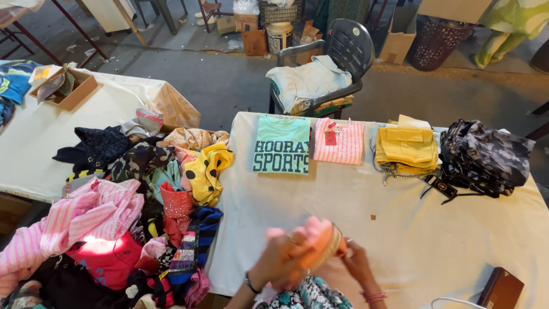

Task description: The person folds several t-shirts on a white table, including a dark green shirt, a purple striped shirt, a light blue shirt, and a pink shirt. They smooth each item and fold it into a neat rectangle before placing it on a stack.

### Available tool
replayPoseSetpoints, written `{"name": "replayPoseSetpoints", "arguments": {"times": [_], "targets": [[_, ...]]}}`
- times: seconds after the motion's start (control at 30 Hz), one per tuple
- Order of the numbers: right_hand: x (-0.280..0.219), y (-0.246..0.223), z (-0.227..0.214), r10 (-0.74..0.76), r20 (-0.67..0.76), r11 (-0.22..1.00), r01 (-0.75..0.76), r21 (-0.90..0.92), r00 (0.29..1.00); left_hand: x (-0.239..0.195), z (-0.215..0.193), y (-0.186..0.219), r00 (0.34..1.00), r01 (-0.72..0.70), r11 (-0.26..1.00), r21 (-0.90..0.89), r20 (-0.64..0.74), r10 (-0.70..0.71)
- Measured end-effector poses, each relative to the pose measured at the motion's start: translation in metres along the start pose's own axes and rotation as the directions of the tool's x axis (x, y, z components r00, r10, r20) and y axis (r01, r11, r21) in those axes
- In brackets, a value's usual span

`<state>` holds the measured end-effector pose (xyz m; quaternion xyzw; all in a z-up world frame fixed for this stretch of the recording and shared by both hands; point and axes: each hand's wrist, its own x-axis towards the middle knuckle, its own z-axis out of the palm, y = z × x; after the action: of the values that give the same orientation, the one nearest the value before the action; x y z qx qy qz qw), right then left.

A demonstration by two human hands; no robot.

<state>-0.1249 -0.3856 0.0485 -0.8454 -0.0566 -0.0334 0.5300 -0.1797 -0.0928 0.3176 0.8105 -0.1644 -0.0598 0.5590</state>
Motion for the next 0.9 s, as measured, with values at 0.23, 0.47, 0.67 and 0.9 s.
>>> {"name": "replayPoseSetpoints", "arguments": {"times": [0.23, 0.47, 0.67, 0.9], "targets": [[0.029, -0.14, -0.106, -0.259, -0.418, 0.947, 0.145, -0.286, 0.87, 0.014, -0.059, -0.03, 0.739, -0.098, 0.653, 0.751, -0.385, 0.553], [-0.004, -0.119, -0.071, -0.186, -0.137, 0.926, 0.127, -0.357, 0.973, 0.013, 0.033, -0.06, 0.809, -0.108, 0.69, 0.716, -0.34, 0.479], [-0.03, -0.152, -0.046, -0.149, 0.44, 0.933, 0.274, -0.235, 0.886, 0.005, 0.114, -0.135, 0.965, -0.26, 0.837, 0.481, 0.139, 0.22], [-0.033, -0.163, -0.091, 0.054, 0.372, 0.91, 0.108, -0.401, 0.927, -0.025, 0.086, -0.143, 0.958, -0.276, 0.836, 0.474, 0.201, 0.202]]}}
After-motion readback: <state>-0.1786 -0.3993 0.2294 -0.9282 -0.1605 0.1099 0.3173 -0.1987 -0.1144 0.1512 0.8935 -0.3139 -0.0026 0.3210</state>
